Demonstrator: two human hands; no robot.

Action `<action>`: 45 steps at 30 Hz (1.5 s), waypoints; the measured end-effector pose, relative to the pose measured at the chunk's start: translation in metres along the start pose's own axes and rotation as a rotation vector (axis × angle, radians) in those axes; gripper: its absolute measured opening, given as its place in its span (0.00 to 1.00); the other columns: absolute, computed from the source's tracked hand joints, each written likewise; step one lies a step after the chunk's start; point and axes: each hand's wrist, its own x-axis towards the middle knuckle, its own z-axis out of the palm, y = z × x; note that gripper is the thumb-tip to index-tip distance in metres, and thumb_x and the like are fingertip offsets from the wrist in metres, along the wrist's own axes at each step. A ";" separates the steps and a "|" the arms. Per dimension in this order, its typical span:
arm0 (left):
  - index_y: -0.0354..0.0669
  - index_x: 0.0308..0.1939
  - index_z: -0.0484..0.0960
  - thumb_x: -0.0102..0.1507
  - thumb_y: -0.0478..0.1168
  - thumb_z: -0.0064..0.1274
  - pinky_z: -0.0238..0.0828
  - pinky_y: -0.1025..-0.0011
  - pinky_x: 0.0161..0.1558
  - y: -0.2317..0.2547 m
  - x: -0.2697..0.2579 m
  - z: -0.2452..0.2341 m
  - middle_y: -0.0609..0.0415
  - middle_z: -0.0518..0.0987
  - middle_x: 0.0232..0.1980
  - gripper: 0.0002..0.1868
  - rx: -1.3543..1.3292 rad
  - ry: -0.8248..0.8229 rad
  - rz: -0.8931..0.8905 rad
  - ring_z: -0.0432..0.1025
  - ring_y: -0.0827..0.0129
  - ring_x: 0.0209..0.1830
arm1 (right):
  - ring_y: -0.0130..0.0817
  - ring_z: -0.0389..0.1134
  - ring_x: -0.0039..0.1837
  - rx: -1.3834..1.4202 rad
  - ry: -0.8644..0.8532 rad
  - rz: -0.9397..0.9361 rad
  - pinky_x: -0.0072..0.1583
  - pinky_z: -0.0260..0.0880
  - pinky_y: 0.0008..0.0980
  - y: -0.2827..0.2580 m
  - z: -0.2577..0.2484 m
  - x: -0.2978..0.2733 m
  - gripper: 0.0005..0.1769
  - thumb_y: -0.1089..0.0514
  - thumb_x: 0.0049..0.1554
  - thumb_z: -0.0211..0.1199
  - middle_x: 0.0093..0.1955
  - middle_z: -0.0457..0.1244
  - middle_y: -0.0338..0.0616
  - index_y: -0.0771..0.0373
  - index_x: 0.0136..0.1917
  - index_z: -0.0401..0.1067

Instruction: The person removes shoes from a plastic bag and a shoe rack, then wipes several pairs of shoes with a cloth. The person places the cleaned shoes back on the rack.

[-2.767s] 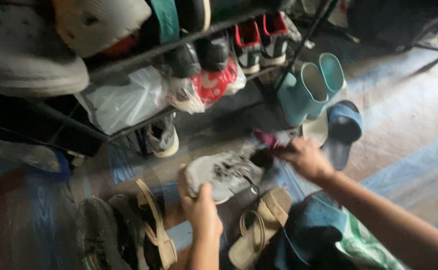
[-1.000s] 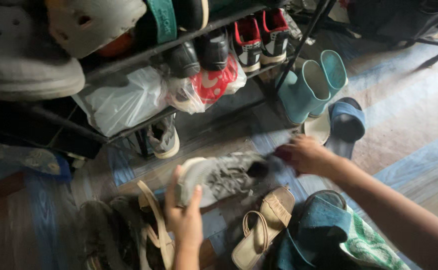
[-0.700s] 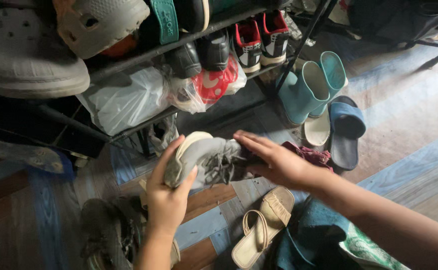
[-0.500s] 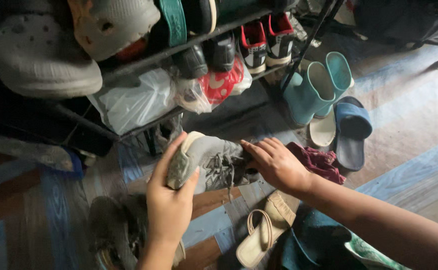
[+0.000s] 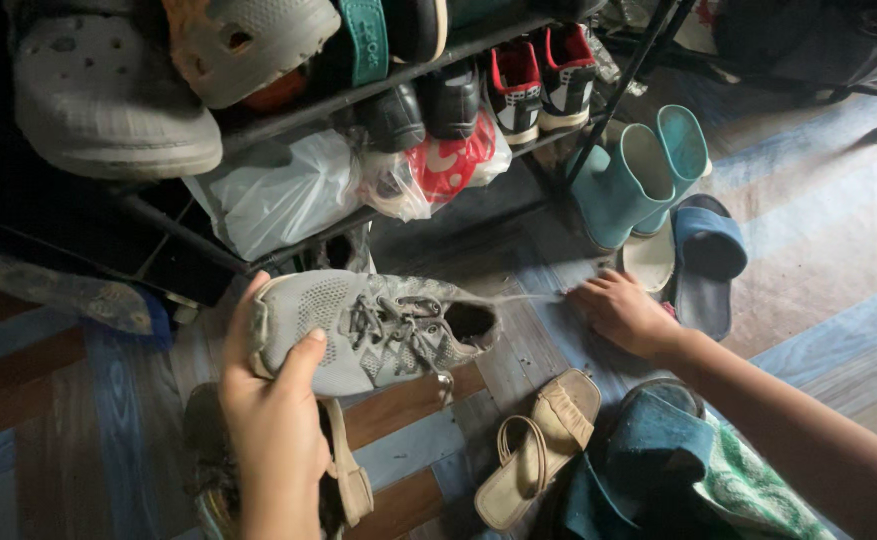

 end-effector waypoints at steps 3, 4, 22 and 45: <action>0.43 0.69 0.72 0.57 0.22 0.50 0.75 0.69 0.59 -0.007 -0.003 0.004 0.51 0.79 0.61 0.35 0.023 0.070 -0.033 0.77 0.67 0.57 | 0.46 0.63 0.58 -0.081 -0.133 0.275 0.50 0.63 0.49 -0.014 -0.003 0.000 0.24 0.57 0.45 0.66 0.55 0.68 0.38 0.51 0.57 0.78; 0.43 0.70 0.72 0.57 0.22 0.51 0.75 0.68 0.59 -0.010 -0.005 0.008 0.52 0.79 0.62 0.35 0.046 0.085 -0.022 0.76 0.66 0.57 | 0.44 0.65 0.56 0.075 -0.070 0.281 0.51 0.65 0.45 -0.029 -0.005 0.005 0.18 0.58 0.49 0.66 0.52 0.67 0.39 0.52 0.55 0.77; 0.47 0.75 0.61 0.61 0.23 0.47 0.70 0.63 0.67 -0.031 -0.035 0.040 0.47 0.72 0.70 0.38 -0.080 0.197 0.031 0.73 0.60 0.66 | 0.29 0.67 0.45 1.351 -0.062 0.498 0.50 0.71 0.32 -0.122 -0.012 0.032 0.12 0.65 0.61 0.61 0.40 0.65 0.45 0.60 0.57 0.65; 0.63 0.74 0.51 0.57 0.30 0.50 0.71 0.29 0.48 -0.080 -0.005 0.010 0.45 0.66 0.71 0.45 -0.441 0.388 -0.385 0.70 0.44 0.65 | 0.46 0.68 0.54 0.374 0.337 0.551 0.52 0.70 0.43 -0.019 -0.005 -0.027 0.19 0.60 0.44 0.69 0.53 0.66 0.49 0.55 0.52 0.75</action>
